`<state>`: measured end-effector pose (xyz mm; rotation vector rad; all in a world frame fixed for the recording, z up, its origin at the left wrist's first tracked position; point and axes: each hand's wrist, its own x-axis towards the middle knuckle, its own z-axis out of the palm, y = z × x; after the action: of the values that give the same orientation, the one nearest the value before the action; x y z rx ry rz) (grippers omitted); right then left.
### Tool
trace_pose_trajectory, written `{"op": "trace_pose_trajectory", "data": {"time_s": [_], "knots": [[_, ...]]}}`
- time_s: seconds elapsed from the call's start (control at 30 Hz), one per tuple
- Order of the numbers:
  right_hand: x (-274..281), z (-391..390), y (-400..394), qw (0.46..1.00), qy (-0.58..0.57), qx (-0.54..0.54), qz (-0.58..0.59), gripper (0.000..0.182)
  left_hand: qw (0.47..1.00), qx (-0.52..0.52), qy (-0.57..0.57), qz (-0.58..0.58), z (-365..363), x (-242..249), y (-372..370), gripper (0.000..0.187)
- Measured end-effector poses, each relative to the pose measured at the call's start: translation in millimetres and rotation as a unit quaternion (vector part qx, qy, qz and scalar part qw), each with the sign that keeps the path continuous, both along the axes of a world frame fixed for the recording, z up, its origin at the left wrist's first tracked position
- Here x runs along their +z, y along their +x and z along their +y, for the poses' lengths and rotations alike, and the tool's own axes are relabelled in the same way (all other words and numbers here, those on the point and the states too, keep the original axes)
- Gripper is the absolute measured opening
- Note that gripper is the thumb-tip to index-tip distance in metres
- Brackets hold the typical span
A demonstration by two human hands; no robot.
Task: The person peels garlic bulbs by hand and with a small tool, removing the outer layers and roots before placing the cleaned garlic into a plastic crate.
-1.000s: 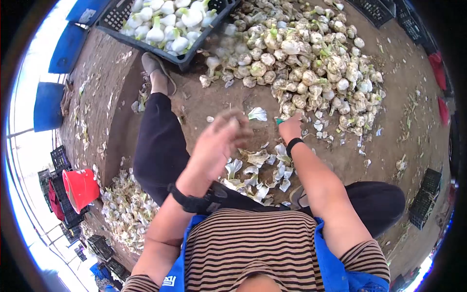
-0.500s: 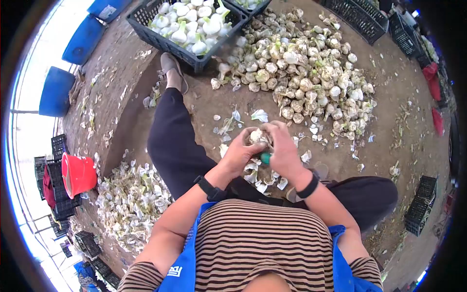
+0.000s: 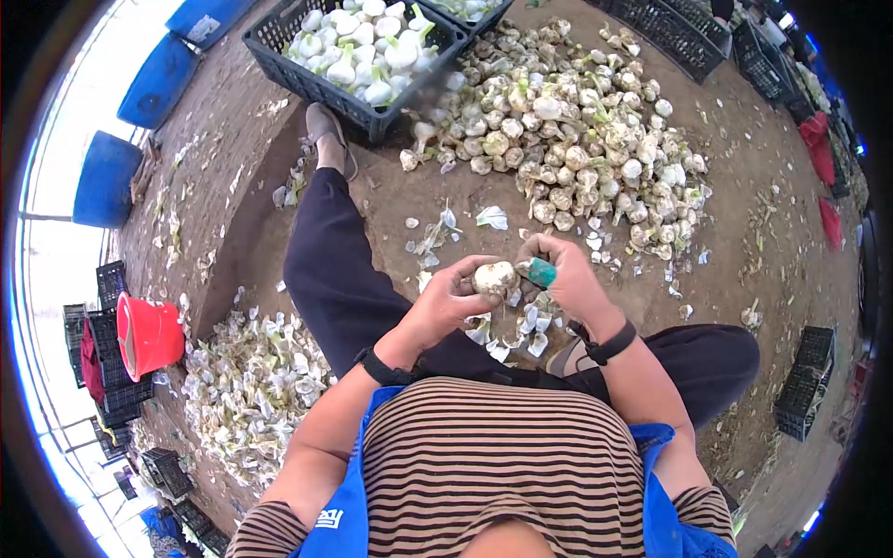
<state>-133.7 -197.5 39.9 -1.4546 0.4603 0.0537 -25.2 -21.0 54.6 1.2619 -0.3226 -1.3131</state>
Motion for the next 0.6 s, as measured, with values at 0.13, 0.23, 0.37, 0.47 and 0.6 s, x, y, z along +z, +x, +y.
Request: {"op": "trace_pose_trajectory", "data": {"time_s": [0.13, 0.23, 0.37, 0.47, 0.6], "knots": [[20, 16, 7, 0.992, 0.063, -0.096, -0.056, 0.015, 0.998, 0.057, 0.002, -0.001, -3, -5, 5, 0.052], [16, 25, 11, 0.97, -0.206, -0.077, -0.107, 0.012, 0.993, 0.086, 0.003, -0.077, -4, -20, 5, 0.049], [12, 31, 16, 0.893, -0.426, -0.051, -0.139, 0.022, 0.954, 0.087, 0.059, -0.281, -4, -23, 8, 0.046], [10, 35, 17, 0.863, -0.486, -0.025, -0.138, 0.023, 0.944, 0.098, 0.074, -0.306, -2, -32, 7, 0.045], [10, 34, 19, 0.86, -0.493, -0.012, -0.127, 0.023, 0.937, 0.071, 0.095, -0.327, -1, -26, 5, 0.044]]}}
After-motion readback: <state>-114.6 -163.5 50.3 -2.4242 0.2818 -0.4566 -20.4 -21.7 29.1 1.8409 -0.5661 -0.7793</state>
